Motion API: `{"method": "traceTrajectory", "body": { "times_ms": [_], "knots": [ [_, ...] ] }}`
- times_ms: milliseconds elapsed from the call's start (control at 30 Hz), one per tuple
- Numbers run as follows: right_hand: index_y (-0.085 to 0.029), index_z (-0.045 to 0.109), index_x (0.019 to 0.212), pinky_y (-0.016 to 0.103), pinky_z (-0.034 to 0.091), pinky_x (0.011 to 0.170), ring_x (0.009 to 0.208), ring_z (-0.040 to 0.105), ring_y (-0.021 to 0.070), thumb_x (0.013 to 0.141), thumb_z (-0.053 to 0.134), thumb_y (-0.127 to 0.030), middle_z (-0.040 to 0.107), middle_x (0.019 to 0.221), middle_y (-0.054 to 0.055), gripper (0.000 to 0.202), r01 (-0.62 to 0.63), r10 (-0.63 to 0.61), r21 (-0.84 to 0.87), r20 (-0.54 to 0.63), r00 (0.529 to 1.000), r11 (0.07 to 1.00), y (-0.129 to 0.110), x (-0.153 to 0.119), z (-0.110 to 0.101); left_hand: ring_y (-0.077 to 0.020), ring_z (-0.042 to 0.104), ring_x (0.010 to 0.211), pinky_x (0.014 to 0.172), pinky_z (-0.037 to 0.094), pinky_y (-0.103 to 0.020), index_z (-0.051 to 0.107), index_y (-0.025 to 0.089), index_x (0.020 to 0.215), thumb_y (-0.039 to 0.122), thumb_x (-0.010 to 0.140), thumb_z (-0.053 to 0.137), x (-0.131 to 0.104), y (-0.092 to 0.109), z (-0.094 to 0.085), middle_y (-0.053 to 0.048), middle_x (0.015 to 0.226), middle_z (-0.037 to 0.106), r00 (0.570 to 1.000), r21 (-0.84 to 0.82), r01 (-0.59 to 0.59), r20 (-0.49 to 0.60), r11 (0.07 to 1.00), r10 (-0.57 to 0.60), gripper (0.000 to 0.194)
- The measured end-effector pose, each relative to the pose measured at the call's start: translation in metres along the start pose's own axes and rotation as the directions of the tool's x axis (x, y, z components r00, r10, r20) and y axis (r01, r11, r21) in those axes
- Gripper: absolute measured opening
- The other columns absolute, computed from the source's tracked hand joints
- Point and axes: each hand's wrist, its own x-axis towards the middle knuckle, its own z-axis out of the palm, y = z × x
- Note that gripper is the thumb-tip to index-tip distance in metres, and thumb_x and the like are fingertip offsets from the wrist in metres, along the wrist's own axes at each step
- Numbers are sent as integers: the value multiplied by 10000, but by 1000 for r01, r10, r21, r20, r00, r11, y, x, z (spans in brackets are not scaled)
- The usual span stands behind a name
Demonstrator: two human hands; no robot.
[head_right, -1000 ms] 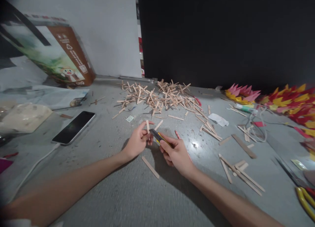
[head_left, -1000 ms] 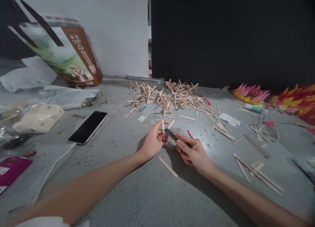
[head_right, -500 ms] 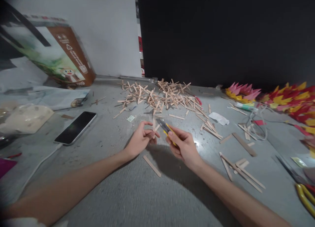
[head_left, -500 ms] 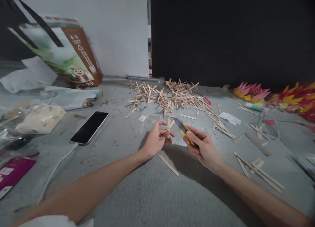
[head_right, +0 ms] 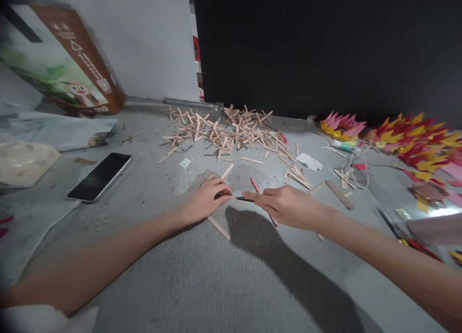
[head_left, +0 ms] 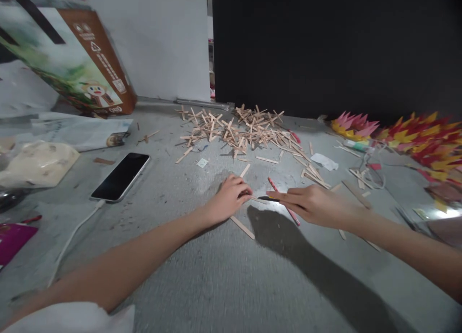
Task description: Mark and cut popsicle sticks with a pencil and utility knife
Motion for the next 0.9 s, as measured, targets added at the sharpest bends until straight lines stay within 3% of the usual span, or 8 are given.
{"method": "traceTrajectory", "body": {
  "times_ms": [133, 300, 900],
  "knots": [
    [-289, 479, 1599, 264, 402, 631, 659, 625, 148, 1113, 353, -265, 700, 837, 42, 503, 57, -55, -88, 24, 998, 994, 2, 3, 9, -277, 544, 1080, 979, 426, -411, 790, 210, 898, 257, 936, 733, 1, 0, -1, -70, 936, 724, 1000, 30, 24, -3, 999, -24, 83],
    [-295, 505, 1577, 261, 403, 630, 652, 628, 139, 1124, 376, -281, 691, 824, 18, 472, 46, -44, -61, 28, 999, 997, 6, 8, 12, -262, 528, 1105, 1002, 440, -401, 831, 229, 904, 260, 923, 761, 1, -3, 0, -68, 987, 689, 999, 72, 32, -44, 997, -29, 79],
    [-283, 452, 1609, 252, 415, 635, 664, 645, 134, 1107, 391, -212, 679, 851, 22, 510, 3, -1, -32, 63, 998, 999, 6, 5, 23, -243, 560, 1045, 969, 456, -387, 846, 237, 902, 248, 920, 765, 1, -7, 2, -54, 919, 700, 999, 49, 19, -40, 999, -17, 84]
  ]
}}
